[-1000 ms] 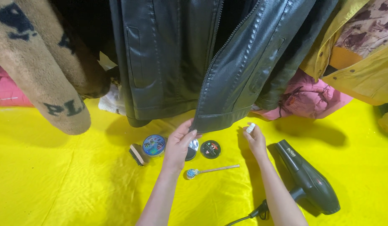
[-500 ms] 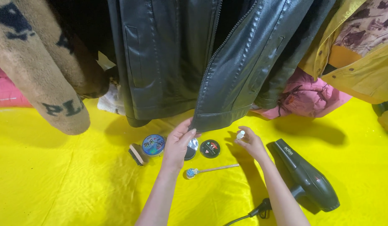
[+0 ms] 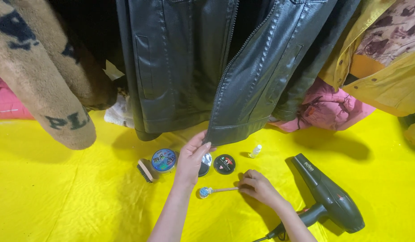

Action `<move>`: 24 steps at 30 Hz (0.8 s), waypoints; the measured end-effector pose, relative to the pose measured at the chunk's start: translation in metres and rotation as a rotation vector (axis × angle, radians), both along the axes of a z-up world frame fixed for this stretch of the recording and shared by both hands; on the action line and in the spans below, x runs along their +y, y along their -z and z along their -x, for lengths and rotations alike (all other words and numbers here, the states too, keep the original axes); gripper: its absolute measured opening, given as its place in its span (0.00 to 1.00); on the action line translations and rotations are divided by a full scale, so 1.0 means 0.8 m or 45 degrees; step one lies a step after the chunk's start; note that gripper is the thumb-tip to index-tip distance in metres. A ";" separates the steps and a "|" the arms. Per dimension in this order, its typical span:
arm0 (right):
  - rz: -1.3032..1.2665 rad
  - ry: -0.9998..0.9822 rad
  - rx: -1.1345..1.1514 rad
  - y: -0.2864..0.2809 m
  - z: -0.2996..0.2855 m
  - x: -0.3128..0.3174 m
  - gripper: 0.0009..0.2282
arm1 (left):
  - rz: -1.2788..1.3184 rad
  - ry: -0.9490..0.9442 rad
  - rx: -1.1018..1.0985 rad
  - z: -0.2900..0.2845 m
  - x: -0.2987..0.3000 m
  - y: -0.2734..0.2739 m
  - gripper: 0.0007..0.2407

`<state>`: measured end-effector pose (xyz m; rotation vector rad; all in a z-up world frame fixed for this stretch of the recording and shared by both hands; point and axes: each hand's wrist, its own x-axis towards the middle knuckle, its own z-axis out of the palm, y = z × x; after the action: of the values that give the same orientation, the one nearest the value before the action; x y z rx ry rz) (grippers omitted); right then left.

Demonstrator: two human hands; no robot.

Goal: Applying a liquid treatment to a leather jacket using a brush and drying it with a hair dryer.

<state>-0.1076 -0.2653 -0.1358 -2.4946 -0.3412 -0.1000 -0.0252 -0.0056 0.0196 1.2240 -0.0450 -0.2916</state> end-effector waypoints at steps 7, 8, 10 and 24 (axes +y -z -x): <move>0.024 0.086 0.096 -0.011 0.002 0.004 0.06 | -0.021 -0.006 -0.003 -0.003 0.000 0.002 0.16; 0.025 0.069 0.075 -0.013 0.003 0.005 0.05 | 0.012 0.002 -0.030 -0.004 -0.001 0.006 0.16; 0.027 0.053 0.055 -0.016 0.005 0.003 0.04 | 0.045 0.011 -0.055 -0.006 -0.001 0.013 0.16; -0.464 0.370 -0.517 -0.109 -0.007 -0.037 0.10 | 0.023 0.084 -0.147 -0.012 -0.006 0.042 0.15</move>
<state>-0.1016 -0.2949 -0.0482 -2.1312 -0.1055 -0.7270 -0.0153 -0.0107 -0.0138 1.2222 -0.1877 -0.2767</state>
